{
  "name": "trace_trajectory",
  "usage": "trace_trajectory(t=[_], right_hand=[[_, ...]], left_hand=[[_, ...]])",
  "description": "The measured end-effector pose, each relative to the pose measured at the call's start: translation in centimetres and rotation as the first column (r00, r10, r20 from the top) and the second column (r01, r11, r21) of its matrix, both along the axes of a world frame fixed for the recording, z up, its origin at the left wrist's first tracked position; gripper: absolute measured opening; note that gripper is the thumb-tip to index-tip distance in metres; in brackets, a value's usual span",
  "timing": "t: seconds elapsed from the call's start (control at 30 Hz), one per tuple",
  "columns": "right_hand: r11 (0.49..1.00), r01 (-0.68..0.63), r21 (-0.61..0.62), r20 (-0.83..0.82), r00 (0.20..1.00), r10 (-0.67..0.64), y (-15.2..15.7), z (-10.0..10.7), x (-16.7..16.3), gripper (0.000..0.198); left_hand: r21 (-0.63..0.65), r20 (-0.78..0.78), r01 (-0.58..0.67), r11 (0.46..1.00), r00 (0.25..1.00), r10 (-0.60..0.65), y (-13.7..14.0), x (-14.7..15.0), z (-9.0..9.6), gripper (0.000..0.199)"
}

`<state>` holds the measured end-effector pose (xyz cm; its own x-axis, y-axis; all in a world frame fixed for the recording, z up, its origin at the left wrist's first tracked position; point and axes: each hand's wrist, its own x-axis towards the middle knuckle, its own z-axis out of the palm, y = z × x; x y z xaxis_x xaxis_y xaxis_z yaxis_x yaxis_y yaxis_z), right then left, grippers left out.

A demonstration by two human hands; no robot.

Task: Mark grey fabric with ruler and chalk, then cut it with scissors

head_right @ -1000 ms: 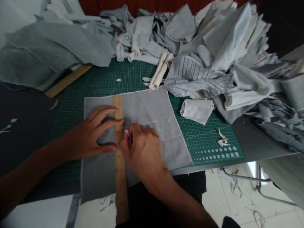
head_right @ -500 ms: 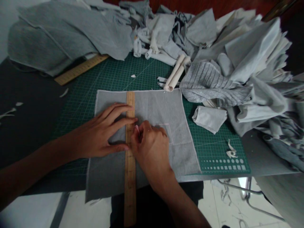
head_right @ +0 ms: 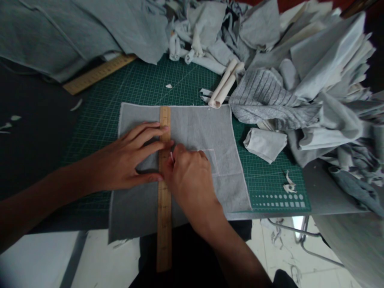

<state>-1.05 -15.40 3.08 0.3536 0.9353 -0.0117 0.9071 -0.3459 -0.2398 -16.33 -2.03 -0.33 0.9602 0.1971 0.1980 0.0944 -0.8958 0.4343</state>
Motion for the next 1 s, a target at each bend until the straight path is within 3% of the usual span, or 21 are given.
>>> trace_trajectory(t=[0.33,0.47,0.57,0.67,0.73,0.87,1.0], right_hand=[[0.998,-0.046,0.038,0.000,0.999,0.046,-5.1,0.0,-1.8,0.014],[1.000,-0.026,-0.003,-0.042,0.999,0.026,-5.1,-0.3,-2.0,0.016],[0.999,-0.032,-0.022,-0.170,0.985,0.028,-4.7,-0.2,-1.4,0.016],[0.997,-0.016,0.074,-0.380,0.924,0.043,-4.5,0.5,0.7,0.023],[0.984,0.014,0.178,-0.428,0.901,0.065,-4.2,1.2,3.0,0.027],[0.941,-0.020,0.337,-0.277,0.953,0.120,-1.3,1.7,8.9,0.032],[0.913,-0.110,0.392,-0.231,0.949,0.213,5.2,0.9,13.0,0.027]], left_hand=[[0.057,0.041,-0.003,0.998,0.999,0.000,0.0,-0.1,-0.7,0.077],[0.066,0.052,0.006,0.998,0.999,-0.009,0.3,-0.1,-1.1,0.077],[0.081,0.052,0.017,0.997,0.998,-0.022,0.6,-0.1,-1.1,0.075],[0.092,0.033,0.030,0.995,0.999,-0.033,0.9,-0.2,-0.9,0.064],[0.085,0.024,0.028,0.996,0.999,-0.030,1.1,-0.1,-0.6,0.054],[0.067,0.009,0.002,0.998,1.000,-0.002,1.6,0.0,0.2,0.036],[0.098,0.006,-0.091,0.991,0.996,0.090,2.2,0.1,0.6,0.023]])
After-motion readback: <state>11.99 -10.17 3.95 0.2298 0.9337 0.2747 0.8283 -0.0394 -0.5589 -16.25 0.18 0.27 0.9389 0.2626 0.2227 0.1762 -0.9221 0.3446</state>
